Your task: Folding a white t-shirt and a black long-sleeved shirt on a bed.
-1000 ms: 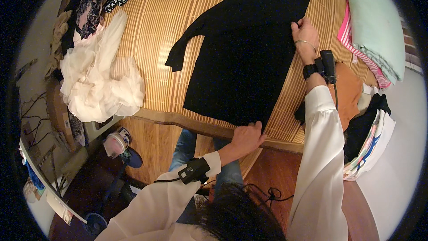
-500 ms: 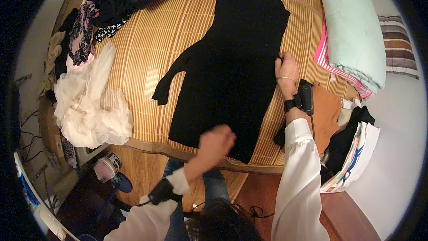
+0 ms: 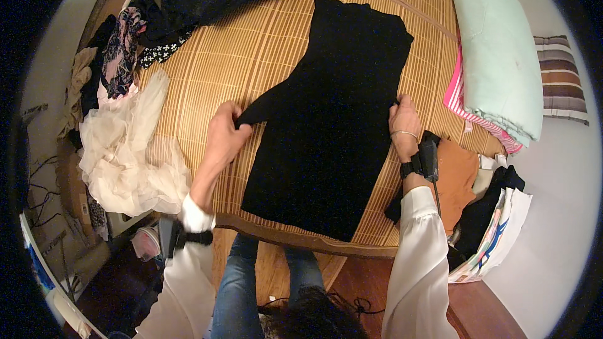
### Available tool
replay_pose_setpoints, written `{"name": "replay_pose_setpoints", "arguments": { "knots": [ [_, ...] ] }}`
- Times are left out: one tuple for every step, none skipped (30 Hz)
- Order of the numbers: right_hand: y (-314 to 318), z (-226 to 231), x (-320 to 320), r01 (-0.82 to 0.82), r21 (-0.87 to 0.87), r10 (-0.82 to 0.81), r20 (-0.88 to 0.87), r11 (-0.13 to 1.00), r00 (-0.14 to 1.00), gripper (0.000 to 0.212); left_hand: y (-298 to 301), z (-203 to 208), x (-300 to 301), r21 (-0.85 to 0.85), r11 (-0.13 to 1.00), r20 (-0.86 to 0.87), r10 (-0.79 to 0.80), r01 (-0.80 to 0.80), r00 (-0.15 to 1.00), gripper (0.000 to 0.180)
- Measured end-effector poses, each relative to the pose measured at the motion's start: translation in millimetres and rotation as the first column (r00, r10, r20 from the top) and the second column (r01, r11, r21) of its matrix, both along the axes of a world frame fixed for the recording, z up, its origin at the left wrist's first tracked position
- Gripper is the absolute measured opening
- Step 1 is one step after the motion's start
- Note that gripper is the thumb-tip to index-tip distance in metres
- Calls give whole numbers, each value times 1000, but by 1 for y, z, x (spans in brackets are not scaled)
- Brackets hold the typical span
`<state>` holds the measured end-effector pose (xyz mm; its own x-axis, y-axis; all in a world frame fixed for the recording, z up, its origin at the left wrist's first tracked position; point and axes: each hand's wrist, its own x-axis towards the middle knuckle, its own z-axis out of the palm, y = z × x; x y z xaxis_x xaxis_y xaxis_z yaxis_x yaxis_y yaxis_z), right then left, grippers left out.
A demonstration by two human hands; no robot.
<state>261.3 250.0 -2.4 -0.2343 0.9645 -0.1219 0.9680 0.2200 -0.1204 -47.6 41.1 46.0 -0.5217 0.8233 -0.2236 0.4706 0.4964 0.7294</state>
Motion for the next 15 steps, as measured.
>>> {"name": "replay_pose_setpoints", "arguments": {
  "knots": [
    [0,-1,-1,1,-7,-1,-13,1000,1000,25,-4,20,-1,-99,995,257,46,-21,965,15],
    [0,-2,-4,2,-15,-2,-28,1000,1000,26,-11,31,-2,-68,998,357,7,19,934,14],
    [-3,-2,-8,0,-14,0,-30,1000,1000,26,-17,37,-2,-30,998,458,-36,56,888,14],
    [-5,-1,-13,3,-17,-4,-35,1000,999,26,-21,41,-1,-28,998,455,-35,54,890,14],
    [-7,-2,-18,5,-20,-6,-43,1000,999,26,-22,43,1,-81,997,678,63,-10,733,16],
    [-8,-5,-21,3,-19,-4,-50,1000,999,26,-23,45,2,-148,987,843,157,-58,515,19],
    [-9,-10,-23,-8,-35,6,-34,999,999,29,-24,43,2,-148,987,839,158,-61,521,19],
    [-5,-13,-14,-12,-40,12,8,999,1000,32,-21,30,9,-238,971,850,206,5,485,22],
    [10,-23,11,-7,-26,7,23,1000,1000,32,-18,23,17,-320,944,855,253,76,454,26],
    [36,-31,50,-112,-98,98,-134,989,986,37,-13,20,28,-291,953,873,227,87,431,26],
    [49,-42,68,-233,-172,172,-310,957,935,42,-14,10,38,-276,960,871,233,39,434,28],
    [40,-18,38,-138,-437,-32,-359,889,933,46,-24,4,33,-285,958,841,267,-35,470,32],
    [43,-16,17,-165,-450,-26,-387,878,922,46,-36,-7,27,-303,951,821,291,-58,491,32],
    [59,-1,15,-124,-453,-55,-362,883,930,43,-40,-18,30,-248,964,725,248,-92,642,33],
    [82,11,28,-68,-446,-89,-321,892,943,40,-26,-9,36,-179,978,617,195,-106,762,35]
  ]
}}
